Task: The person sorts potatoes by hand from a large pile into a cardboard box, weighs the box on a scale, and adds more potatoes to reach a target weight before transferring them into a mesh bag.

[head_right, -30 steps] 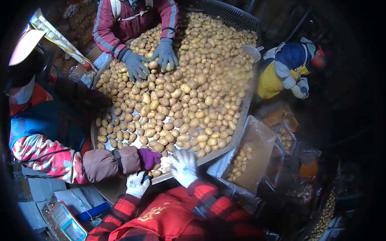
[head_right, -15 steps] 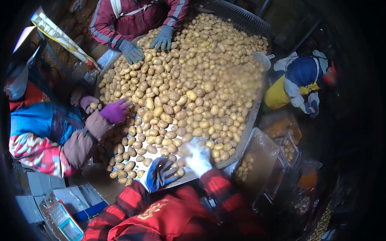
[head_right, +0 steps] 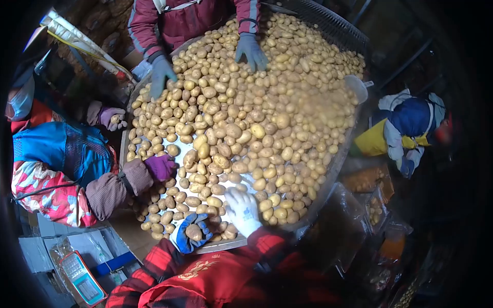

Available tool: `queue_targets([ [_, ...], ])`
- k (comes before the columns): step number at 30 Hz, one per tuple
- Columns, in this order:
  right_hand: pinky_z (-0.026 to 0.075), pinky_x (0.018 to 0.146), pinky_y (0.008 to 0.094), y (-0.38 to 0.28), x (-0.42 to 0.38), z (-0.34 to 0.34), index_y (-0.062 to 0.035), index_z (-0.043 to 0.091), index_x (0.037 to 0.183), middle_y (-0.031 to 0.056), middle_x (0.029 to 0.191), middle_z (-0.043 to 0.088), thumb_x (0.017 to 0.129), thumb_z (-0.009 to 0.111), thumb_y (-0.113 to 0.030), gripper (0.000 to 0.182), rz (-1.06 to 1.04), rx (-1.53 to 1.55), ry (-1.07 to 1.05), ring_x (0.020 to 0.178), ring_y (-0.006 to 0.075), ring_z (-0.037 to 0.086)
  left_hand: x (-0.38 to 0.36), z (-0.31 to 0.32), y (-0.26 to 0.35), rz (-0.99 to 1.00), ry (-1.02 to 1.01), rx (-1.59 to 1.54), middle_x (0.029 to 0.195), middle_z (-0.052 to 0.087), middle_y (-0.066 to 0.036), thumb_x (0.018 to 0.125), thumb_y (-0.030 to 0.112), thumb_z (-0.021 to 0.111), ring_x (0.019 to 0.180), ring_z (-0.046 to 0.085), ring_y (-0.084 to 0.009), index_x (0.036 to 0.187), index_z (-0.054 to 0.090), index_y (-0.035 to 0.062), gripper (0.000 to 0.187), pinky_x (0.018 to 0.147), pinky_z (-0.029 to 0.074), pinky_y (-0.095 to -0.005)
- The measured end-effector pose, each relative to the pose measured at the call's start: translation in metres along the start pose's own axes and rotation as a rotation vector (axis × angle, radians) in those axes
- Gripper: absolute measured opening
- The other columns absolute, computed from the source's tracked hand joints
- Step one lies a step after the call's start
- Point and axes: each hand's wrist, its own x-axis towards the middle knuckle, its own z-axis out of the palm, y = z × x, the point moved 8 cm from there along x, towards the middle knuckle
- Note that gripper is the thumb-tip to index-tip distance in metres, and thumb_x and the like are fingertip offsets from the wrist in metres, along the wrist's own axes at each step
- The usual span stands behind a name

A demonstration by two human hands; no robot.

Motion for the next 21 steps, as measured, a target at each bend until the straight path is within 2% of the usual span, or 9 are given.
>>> queue_targets([
  [1, 0.043, 0.102, 0.0518, 0.004, 0.022, -0.009, -0.0192, 0.060, 0.141, 0.0080, 0.146, 0.054, 0.086, 0.069, -0.023, 0.055, -0.011, 0.032, 0.079, 0.125, 0.0312, 0.054, 0.000, -0.008, 0.000, -0.004, 0.018, -0.017, 0.108, 0.066, -0.008, 0.109, 0.033, 0.048, 0.095, 0.064, -0.0206, 0.148, 0.050, 0.0061, 0.048, 0.092, 0.052, -0.0343],
  [2, 0.046, 0.098, 0.0494, 0.007, 0.046, -0.019, -0.0199, 0.058, 0.143, 0.0082, 0.146, 0.054, 0.087, 0.067, -0.020, 0.057, -0.027, 0.065, 0.158, 0.120, 0.0307, 0.057, 0.004, -0.011, 0.003, 0.050, -0.088, 0.145, 0.110, 0.066, -0.007, 0.109, 0.032, 0.049, 0.097, 0.063, -0.0202, 0.150, 0.048, 0.0062, 0.049, 0.092, 0.052, -0.0344],
  [4, 0.049, 0.092, 0.0450, 0.018, 0.099, 0.010, -0.0254, 0.054, 0.148, 0.0091, 0.149, 0.051, 0.087, 0.067, -0.016, 0.063, 0.032, -0.216, -0.002, 0.113, 0.0310, 0.059, 0.010, -0.018, 0.007, 0.157, -0.284, 0.467, 0.114, 0.066, -0.007, 0.108, 0.032, 0.050, 0.102, 0.063, -0.0194, 0.154, 0.043, 0.0064, 0.053, 0.093, 0.052, -0.0348],
  [5, 0.050, 0.089, 0.0461, 0.019, 0.119, 0.020, -0.0286, 0.051, 0.150, 0.0094, 0.152, 0.049, 0.085, 0.070, -0.016, 0.069, 0.012, -0.502, -0.110, 0.108, 0.0320, 0.060, 0.013, -0.014, 0.009, 0.132, -0.267, 0.431, 0.125, 0.065, -0.007, 0.106, 0.027, 0.054, 0.106, 0.063, -0.0191, 0.156, 0.039, 0.0050, 0.057, 0.093, 0.054, -0.0376],
  [8, 0.053, 0.091, 0.0476, 0.024, 0.149, 0.018, -0.0255, 0.060, 0.141, 0.0114, 0.150, 0.052, 0.085, 0.068, -0.009, 0.059, 0.053, -0.081, -0.287, 0.112, 0.0352, 0.064, 0.008, 0.019, 0.020, 0.193, -0.167, 0.378, 0.145, 0.057, -0.011, 0.104, 0.020, 0.056, 0.117, 0.063, -0.0264, 0.158, 0.038, 0.0075, 0.058, 0.087, 0.055, -0.0372],
  [10, 0.051, 0.102, 0.0469, 0.020, 0.130, -0.006, -0.0122, 0.065, 0.135, 0.0136, 0.141, 0.060, 0.086, 0.069, -0.008, 0.049, 0.106, 0.282, -0.128, 0.121, 0.0357, 0.063, 0.012, 0.020, 0.028, 0.160, -0.208, 0.271, 0.145, 0.057, -0.011, 0.104, 0.020, 0.055, 0.116, 0.063, -0.0276, 0.157, 0.039, 0.0087, 0.057, 0.088, 0.055, -0.0388],
  [14, 0.046, 0.110, 0.0405, -0.026, 0.067, 0.007, -0.0064, 0.061, 0.141, 0.0155, 0.143, 0.059, 0.094, 0.072, -0.020, 0.050, 0.067, 1.060, -0.642, 0.130, 0.0258, 0.058, 0.021, 0.011, 0.036, 0.067, -0.278, 0.089, 0.144, 0.057, -0.013, 0.105, 0.019, 0.053, 0.114, 0.063, -0.0300, 0.157, 0.040, 0.0111, 0.055, 0.090, 0.056, -0.0419],
  [18, 0.036, 0.119, 0.0480, 0.017, 0.145, -0.045, -0.0102, 0.054, 0.148, 0.0189, 0.152, 0.050, 0.092, 0.071, -0.030, 0.062, 0.003, 0.080, -0.128, 0.142, 0.0357, 0.046, 0.022, -0.007, 0.033, -0.030, -0.312, 0.019, 0.144, 0.058, -0.014, 0.106, 0.018, 0.052, 0.112, 0.063, -0.0324, 0.157, 0.041, 0.0136, 0.052, 0.092, 0.057, -0.0450],
  [21, 0.021, 0.123, 0.0589, 0.075, 0.181, -0.045, -0.0109, 0.047, 0.153, 0.0195, 0.160, 0.038, 0.089, 0.068, -0.046, 0.076, 0.171, -0.257, 0.168, 0.149, 0.0401, 0.032, 0.022, -0.020, 0.032, -0.080, -0.266, 0.039, 0.142, 0.058, -0.015, 0.106, 0.020, 0.052, 0.112, 0.063, -0.0353, 0.157, 0.041, 0.0172, 0.052, 0.092, 0.058, -0.0485],
])
